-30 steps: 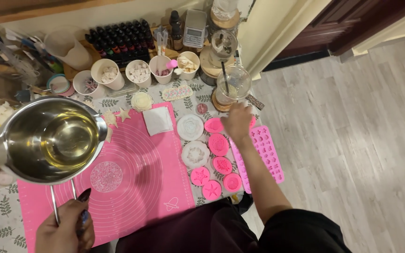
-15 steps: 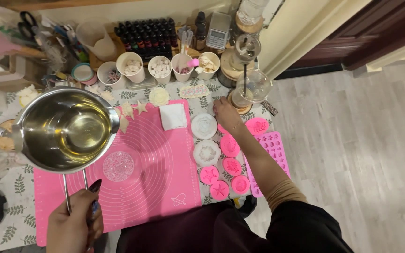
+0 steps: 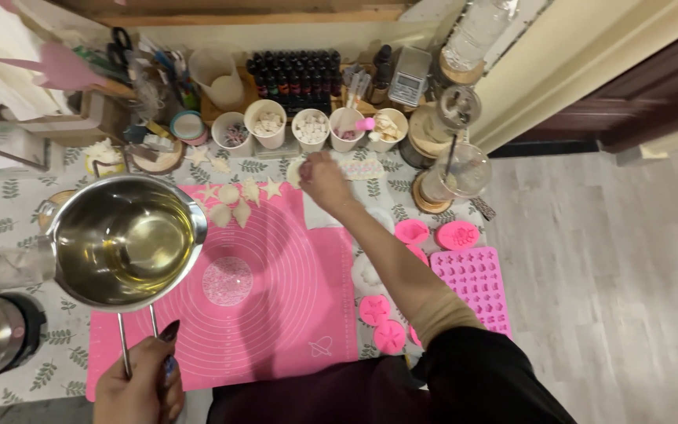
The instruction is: Pouring melted wax into pink silicone molds using a spoon to create small decorative candle shapes.
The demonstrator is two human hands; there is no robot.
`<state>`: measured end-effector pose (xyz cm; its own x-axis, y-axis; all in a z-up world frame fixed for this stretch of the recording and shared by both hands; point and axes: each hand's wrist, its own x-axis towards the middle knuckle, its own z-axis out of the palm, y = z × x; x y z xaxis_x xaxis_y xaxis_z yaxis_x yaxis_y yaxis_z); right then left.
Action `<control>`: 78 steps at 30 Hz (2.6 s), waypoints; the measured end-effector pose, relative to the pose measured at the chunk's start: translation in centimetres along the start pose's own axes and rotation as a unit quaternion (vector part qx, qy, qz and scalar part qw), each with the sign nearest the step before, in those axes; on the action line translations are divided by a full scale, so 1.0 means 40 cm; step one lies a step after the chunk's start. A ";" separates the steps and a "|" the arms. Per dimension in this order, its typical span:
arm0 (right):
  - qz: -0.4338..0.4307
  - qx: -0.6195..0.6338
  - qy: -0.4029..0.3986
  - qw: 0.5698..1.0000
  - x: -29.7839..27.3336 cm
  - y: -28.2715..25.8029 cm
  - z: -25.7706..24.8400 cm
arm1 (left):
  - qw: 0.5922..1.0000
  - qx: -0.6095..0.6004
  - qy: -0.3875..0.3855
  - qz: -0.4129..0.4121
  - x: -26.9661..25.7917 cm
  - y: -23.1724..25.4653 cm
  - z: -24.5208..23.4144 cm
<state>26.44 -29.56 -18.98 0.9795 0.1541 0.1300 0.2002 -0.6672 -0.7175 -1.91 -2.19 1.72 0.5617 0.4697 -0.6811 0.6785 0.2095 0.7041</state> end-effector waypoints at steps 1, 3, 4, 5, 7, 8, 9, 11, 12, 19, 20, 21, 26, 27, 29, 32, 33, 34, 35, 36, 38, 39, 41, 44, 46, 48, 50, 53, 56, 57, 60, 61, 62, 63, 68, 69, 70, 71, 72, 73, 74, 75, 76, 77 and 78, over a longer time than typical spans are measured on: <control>-0.003 0.010 -0.012 1.000 0.020 -0.030 0.032 | 1.000 -0.016 0.009 -0.006 0.008 -0.007 -0.012; 0.001 -0.016 -0.014 1.000 0.051 -0.069 0.097 | 0.999 -0.028 0.012 -0.013 0.028 -0.024 -0.042; 0.006 -0.043 -0.017 0.999 0.062 -0.087 0.128 | 0.999 -0.040 0.013 -0.023 0.034 -0.035 -0.056; 0.007 -0.041 -0.018 0.999 0.064 -0.085 0.162 | 0.999 -0.038 0.015 -0.024 0.033 -0.036 -0.064; 0.039 -0.130 0.001 0.991 0.087 -0.080 0.229 | 0.997 -0.063 0.044 -0.005 0.039 -0.034 -0.074; 0.040 -0.129 0.000 0.991 0.086 -0.087 0.238 | 0.997 -0.062 0.046 -0.006 0.040 -0.030 -0.082; 0.050 -0.144 0.015 0.988 0.084 -0.093 0.248 | 0.996 -0.058 0.063 0.011 0.041 -0.028 -0.090; 0.063 -0.160 0.025 0.985 0.055 -0.114 0.235 | 0.995 -0.051 0.081 0.022 0.044 -0.035 -0.108; 0.054 -0.149 0.042 0.987 0.037 -0.134 0.214 | 0.995 -0.058 0.082 0.015 0.051 -0.038 -0.121; 0.060 -0.142 0.073 0.985 -0.091 -0.166 0.118 | 0.993 -0.003 0.119 0.022 0.104 -0.054 -0.147; 0.064 -0.144 0.075 0.985 -0.103 -0.152 0.106 | 0.993 0.000 0.114 0.022 0.126 -0.085 -0.166; 0.072 -0.150 0.079 0.983 -0.115 -0.139 0.094 | 0.990 0.035 0.084 0.108 0.149 -0.115 -0.187; 0.110 -0.165 0.088 0.976 -0.118 -0.103 0.027 | 0.988 0.075 0.053 0.125 0.122 -0.052 -0.171; 0.131 -0.176 0.089 0.971 -0.113 -0.091 0.013 | 0.993 0.044 0.069 0.085 0.105 -0.031 -0.152; 0.148 -0.186 0.088 0.967 -0.115 -0.067 -0.001 | 0.995 0.011 0.088 0.044 0.078 0.001 -0.125; 0.128 -0.175 0.103 0.971 -0.136 -0.063 -0.019 | 0.994 -0.047 0.095 0.031 0.060 0.027 -0.107; 0.096 -0.134 0.124 0.979 -0.149 -0.089 -0.033 | 0.997 -0.047 0.064 0.017 0.059 0.033 -0.107; 0.059 -0.091 0.141 0.984 -0.159 -0.116 -0.045 | 0.998 -0.052 0.035 0.001 0.053 0.036 -0.109; 0.049 -0.088 0.135 0.986 -0.179 -0.156 -0.052 | 0.997 -0.060 0.044 0.001 0.039 0.048 -0.099; 0.023 -0.045 0.135 0.990 -0.205 -0.194 -0.059 | 0.996 -0.086 0.020 -0.008 0.025 0.057 -0.091; -0.010 0.001 0.126 0.992 -0.263 -0.257 -0.058 | 0.993 -0.119 0.005 -0.018 -0.013 0.087 -0.085; 0.005 0.037 0.086 0.996 -0.296 -0.282 -0.051 | 0.992 -0.122 -0.003 -0.013 -0.036 0.109 -0.085; 0.014 0.073 0.041 0.996 -0.369 -0.311 -0.025 | 0.991 -0.132 -0.007 -0.006 -0.060 0.134 -0.100; 0.117 0.163 -0.052 0.978 -0.488 -0.334 0.041 | 0.989 -0.145 0.012 -0.011 -0.057 0.145 -0.175; 0.114 0.195 -0.066 0.972 -0.557 -0.343 0.091 | 0.983 -0.182 -0.007 0.002 -0.039 0.142 -0.245; 0.133 0.187 -0.095 0.969 -0.579 -0.384 0.142 | 0.983 -0.184 0.015 0.003 -0.030 0.146 -0.318; 0.153 0.178 -0.123 0.964 -0.585 -0.435 0.194 | 0.982 -0.184 0.036 0.004 -0.010 0.132 -0.407; 0.159 0.162 -0.169 0.959 -0.544 -0.521 0.284 | 0.979 -0.197 0.056 0.010 0.042 0.086 -0.564; 0.135 0.143 -0.201 0.960 -0.482 -0.587 0.406 | 0.977 -0.190 0.093 0.010 0.098 0.039 -0.724; 0.100 0.149 -0.189 0.965 -0.463 -0.607 0.447 | 0.976 -0.184 0.117 0.004 0.108 0.027 -0.772; 0.069 0.172 -0.164 0.969 -0.374 -0.700 0.543 | 0.971 -0.180 0.155 -0.009 0.143 0.006 -0.898; 0.077 0.188 -0.151 0.967 -0.344 -0.733 0.570 | 0.969 -0.179 0.167 -0.018 0.153 -0.002 -0.935; 0.077 0.188 -0.154 0.967 -0.325 -0.759 0.596 | 0.969 -0.181 0.170 -0.021 0.158 -0.007 -0.964; 0.111 0.195 -0.163 0.961 -0.306 -0.783 0.621 | 0.966 -0.187 0.177 -0.022 0.162 -0.013 -0.992; 0.063 0.151 -0.198 0.967 -0.324 -0.761 0.804 | 0.956 -0.223 0.186 -0.036 0.161 0.001 -1.072; 0.076 0.164 -0.244 0.953 -0.345 -0.782 0.817 | 0.954 -0.219 0.199 -0.043 0.157 0.007 -1.080; 0.089 0.178 -0.289 0.937 -0.365 -0.802 0.830 | 0.953 -0.213 0.212 -0.048 0.156 0.017 -1.088; 0.087 0.176 -0.291 0.936 -0.389 -0.820 0.864 | 0.952 -0.215 0.213 -0.049 0.157 0.015 -1.099; 0.185 0.272 -0.352 0.876 -0.423 -0.835 0.895 | 0.952 -0.215 0.212 -0.044 0.157 0.011 -1.109; 0.279 0.359 -0.403 0.794 -0.455 -0.847 0.925 | 0.953 -0.214 0.210 -0.038 0.156 0.008 -1.117; 0.280 0.358 -0.402 0.795 -0.462 -0.881 0.927 | 0.953 -0.215 0.209 -0.039 0.162 0.005 -1.127; 0.321 0.399 -0.390 0.765 -0.468 -0.913 0.928 | 0.953 -0.218 0.208 -0.037 0.166 0.001 -1.135; 0.360 0.439 -0.376 0.732 -0.477 -0.945 0.930 | 0.953 -0.219 0.207 -0.034 0.170 -0.002 -1.144; 0.360 0.440 -0.375 0.732 -0.488 -0.951 0.946 | 0.953 -0.219 0.207 -0.034 0.185 -0.030 -1.165; 0.364 0.462 -0.381 0.713 -0.498 -0.957 0.960 | 0.954 -0.223 0.197 -0.046 0.202 -0.054 -1.186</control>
<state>-1.66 20.89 -20.40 0.4479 0.5983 -0.6644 -0.8009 -0.0618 -0.5956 -21.31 41.83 4.24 0.2278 0.6988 -0.6781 0.3984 0.5685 0.7197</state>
